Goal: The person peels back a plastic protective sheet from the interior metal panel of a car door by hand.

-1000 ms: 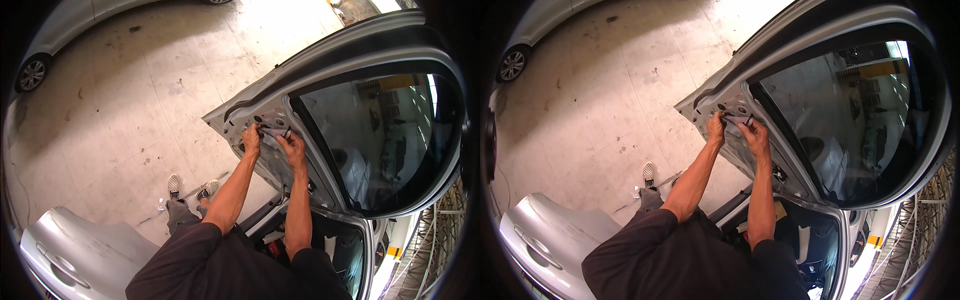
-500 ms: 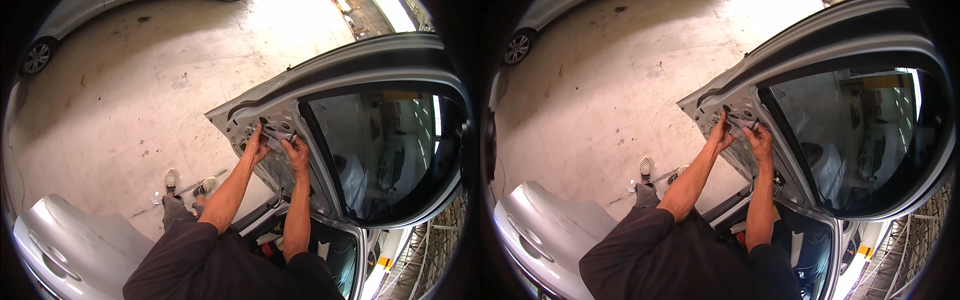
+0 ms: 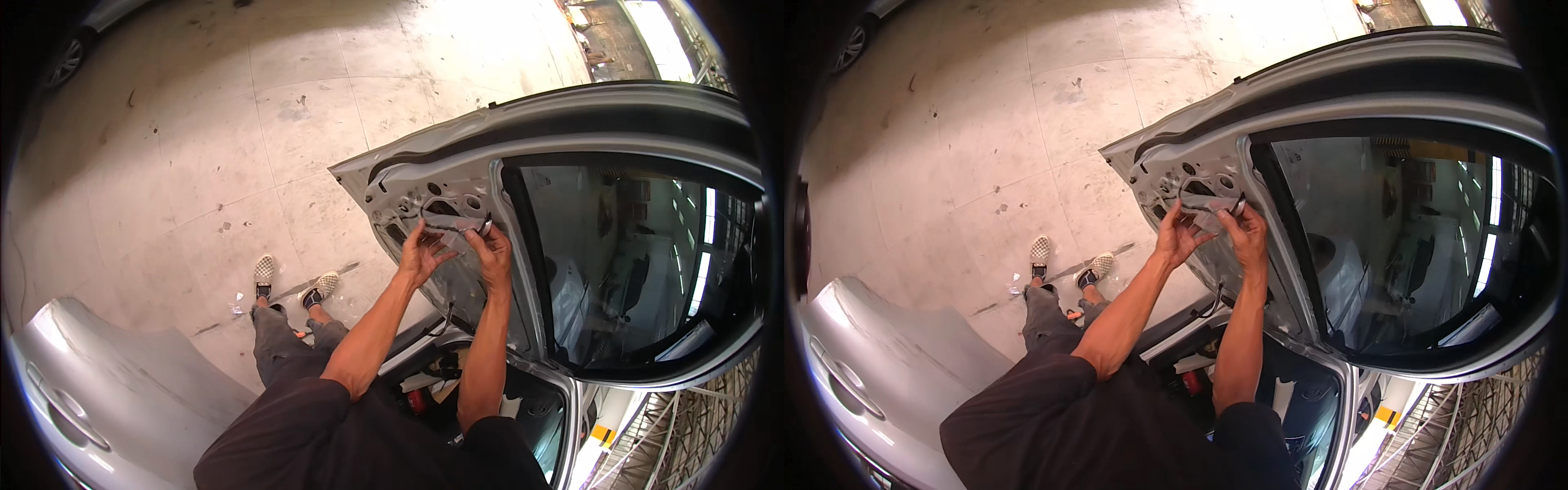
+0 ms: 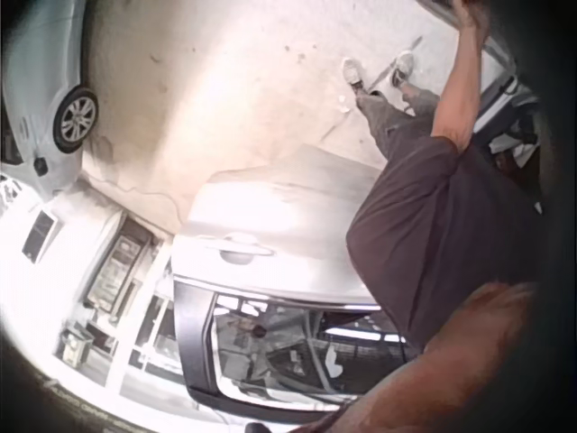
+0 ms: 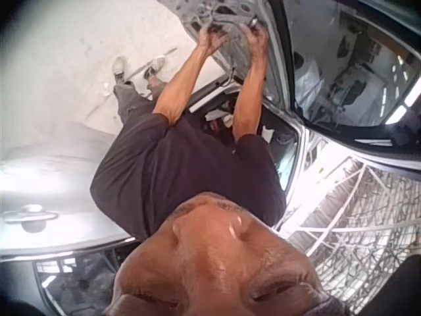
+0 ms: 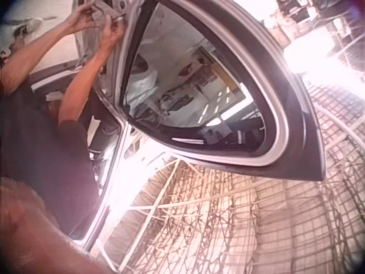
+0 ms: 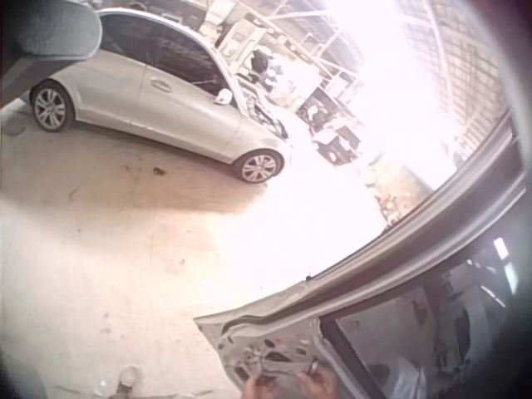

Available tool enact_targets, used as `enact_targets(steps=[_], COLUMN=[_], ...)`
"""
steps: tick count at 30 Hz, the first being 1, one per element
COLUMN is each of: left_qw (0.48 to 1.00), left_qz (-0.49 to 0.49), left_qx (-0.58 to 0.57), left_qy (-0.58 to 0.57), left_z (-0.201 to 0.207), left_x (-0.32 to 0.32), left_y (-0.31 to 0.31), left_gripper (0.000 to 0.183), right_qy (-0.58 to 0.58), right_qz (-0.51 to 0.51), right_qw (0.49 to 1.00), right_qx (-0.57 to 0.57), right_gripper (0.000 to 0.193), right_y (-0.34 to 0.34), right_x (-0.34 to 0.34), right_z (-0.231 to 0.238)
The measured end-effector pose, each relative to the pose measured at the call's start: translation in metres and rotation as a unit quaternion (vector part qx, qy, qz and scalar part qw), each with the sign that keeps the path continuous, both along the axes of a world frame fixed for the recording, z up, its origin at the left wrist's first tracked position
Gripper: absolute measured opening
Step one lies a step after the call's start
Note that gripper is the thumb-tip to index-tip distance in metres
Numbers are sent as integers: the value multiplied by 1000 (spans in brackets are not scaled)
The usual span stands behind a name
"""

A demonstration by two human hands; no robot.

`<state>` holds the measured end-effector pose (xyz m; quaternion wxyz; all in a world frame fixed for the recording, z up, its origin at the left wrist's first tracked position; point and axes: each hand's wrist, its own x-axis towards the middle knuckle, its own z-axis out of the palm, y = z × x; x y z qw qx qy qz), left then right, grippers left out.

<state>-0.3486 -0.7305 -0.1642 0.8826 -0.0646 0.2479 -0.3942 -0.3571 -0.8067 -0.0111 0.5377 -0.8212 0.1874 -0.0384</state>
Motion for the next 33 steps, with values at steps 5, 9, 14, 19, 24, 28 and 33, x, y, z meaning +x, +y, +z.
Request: enact_targets(steps=[5, 9, 14, 19, 24, 28, 33], left_qw=[992, 987, 990, 978, 974, 977, 990], left_qz=[-57, -56, 92, 184, 206, 196, 26], left_qx=[-22, 136, 90, 100, 89, 87, 141], left_qy=[-107, -73, -55, -16, 9, -13, 2], left_z=[-26, -21, -36, -41, -36, -40, -46], left_x=[39, 38, 32, 14, -1, -16, 0], left_y=[15, 2, -13, -35, -30, -30, -15], left_gripper=[70, 53, 29, 17, 18, 24, 55], right_qy=[21, 22, 5, -23, -37, -29, -38], right_qz=[33, 41, 52, 88, 104, 105, 109], right_qw=[999, 999, 998, 993, 990, 990, 991], right_qx=[11, 7, -32, -82, -94, -89, -72], right_gripper=[18, 19, 17, 14, 16, 19, 23], right_y=[9, -1, -8, -11, -11, -17, -25], right_x=[5, -1, -4, -4, -1, -6, -11], right_z=[14, 5, 0, -1, -1, -3, -6])
